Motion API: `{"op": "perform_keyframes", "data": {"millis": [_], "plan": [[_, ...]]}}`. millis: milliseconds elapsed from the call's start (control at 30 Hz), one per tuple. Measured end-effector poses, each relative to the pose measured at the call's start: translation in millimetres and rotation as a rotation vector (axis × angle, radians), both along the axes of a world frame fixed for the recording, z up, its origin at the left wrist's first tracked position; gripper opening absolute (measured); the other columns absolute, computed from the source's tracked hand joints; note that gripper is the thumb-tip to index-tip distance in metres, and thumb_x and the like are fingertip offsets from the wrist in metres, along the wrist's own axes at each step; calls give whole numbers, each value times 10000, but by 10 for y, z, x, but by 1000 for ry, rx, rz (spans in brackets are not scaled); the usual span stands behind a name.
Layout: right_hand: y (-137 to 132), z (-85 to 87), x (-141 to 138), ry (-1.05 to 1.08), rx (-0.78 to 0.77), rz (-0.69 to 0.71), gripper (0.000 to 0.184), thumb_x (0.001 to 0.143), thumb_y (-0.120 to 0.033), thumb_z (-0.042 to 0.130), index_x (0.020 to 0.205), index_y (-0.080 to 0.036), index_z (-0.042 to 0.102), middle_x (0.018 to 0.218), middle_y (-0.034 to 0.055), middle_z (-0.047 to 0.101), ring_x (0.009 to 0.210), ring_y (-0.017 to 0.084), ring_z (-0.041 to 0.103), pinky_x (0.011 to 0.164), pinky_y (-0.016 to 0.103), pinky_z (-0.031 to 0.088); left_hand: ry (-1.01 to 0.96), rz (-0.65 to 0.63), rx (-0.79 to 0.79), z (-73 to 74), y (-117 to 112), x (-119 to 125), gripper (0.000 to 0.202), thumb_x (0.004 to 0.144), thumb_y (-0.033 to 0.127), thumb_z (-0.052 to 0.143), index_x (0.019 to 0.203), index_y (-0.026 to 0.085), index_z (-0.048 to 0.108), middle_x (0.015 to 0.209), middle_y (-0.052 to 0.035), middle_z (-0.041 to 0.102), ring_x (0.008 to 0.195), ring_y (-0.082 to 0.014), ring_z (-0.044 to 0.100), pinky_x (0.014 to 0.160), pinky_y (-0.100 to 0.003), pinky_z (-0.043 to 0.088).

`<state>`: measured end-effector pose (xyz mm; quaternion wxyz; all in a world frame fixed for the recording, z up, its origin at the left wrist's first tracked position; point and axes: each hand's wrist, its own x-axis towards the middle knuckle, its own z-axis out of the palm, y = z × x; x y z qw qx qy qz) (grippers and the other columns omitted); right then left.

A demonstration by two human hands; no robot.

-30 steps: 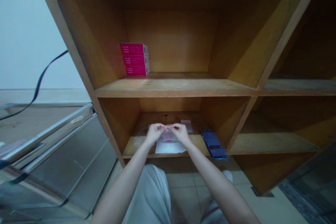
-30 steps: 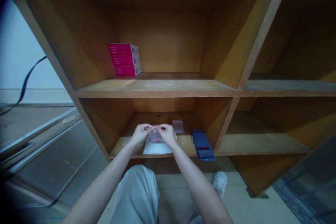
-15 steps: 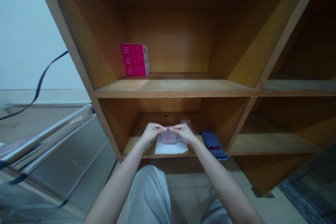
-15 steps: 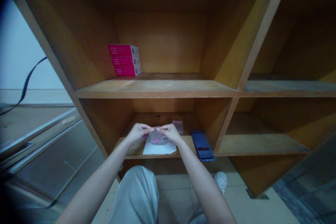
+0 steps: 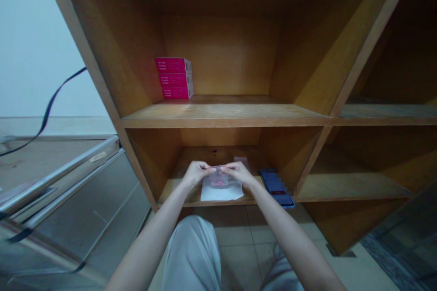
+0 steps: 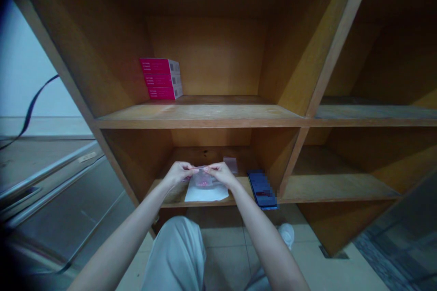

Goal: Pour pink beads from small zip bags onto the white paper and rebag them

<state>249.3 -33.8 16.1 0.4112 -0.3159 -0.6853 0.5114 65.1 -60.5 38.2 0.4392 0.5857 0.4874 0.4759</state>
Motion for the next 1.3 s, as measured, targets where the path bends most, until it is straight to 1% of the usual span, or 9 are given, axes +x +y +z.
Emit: {"op": "perform_keyframes", "data": {"millis": [167,300,400,600,733,833,1000,1167,1300], "plan": [[-30,58,-17,74,-29,7,342,655,-470,584,739,-155,688,703,57,673,591,133,579,610,272,439,-152,10,0,-37,-65,0,254,568,371,683,665,138,657,733,-81,687,586,-152,604,494,-224,431],[-43,107,-32,145,-8,-41,320,686,-458,564,709,-161,681,718,51,670,623,133,581,642,267,431,-260,42,22,-105,-108,8,341,627,396,638,841,130,645,820,-114,683,738,-201,631,591,-261,464],[-47,119,-57,174,-18,-59,308,693,-449,566,748,-167,677,712,46,669,627,138,584,645,268,432,-273,76,64,-156,-127,42,342,652,394,614,864,125,612,839,-120,673,761,-210,632,635,-283,473],[-58,168,-103,278,-54,-122,298,708,-448,551,713,-179,679,722,49,675,600,148,595,642,288,450,-254,155,268,-239,-187,196,459,679,307,606,1060,210,371,993,-83,591,823,-148,603,758,-294,454],[-70,207,-124,278,-28,-125,285,708,-429,561,711,-170,680,726,55,676,593,144,592,639,285,452,-182,216,410,-293,-225,311,563,636,249,652,1071,230,296,1070,-89,508,915,-154,559,811,-314,432],[-82,211,-133,254,10,-136,269,707,-413,570,724,-167,677,715,49,674,575,131,582,614,265,446,-141,246,474,-284,-226,349,482,666,247,625,1052,219,338,1028,-75,511,936,-163,542,831,-335,418],[-93,193,-127,259,26,-123,247,713,-392,570,737,-169,671,686,35,667,552,119,573,595,252,442,12,238,518,-189,-224,316,193,749,266,526,923,184,537,977,-69,532,939,-177,522,844,-337,404],[-87,154,-125,272,10,-107,245,718,-381,569,779,-166,670,699,38,665,561,119,576,599,253,448,-40,226,476,-180,-226,290,295,764,279,508,1046,196,496,991,-73,556,934,-178,533,840,-344,411],[-92,139,-138,256,26,-144,269,725,-395,558,774,-156,671,695,46,665,555,122,572,598,260,453,-44,223,460,-214,-236,318,379,767,295,499,1130,207,430,1116,-94,504,1001,-187,505,866,-354,398]]}}
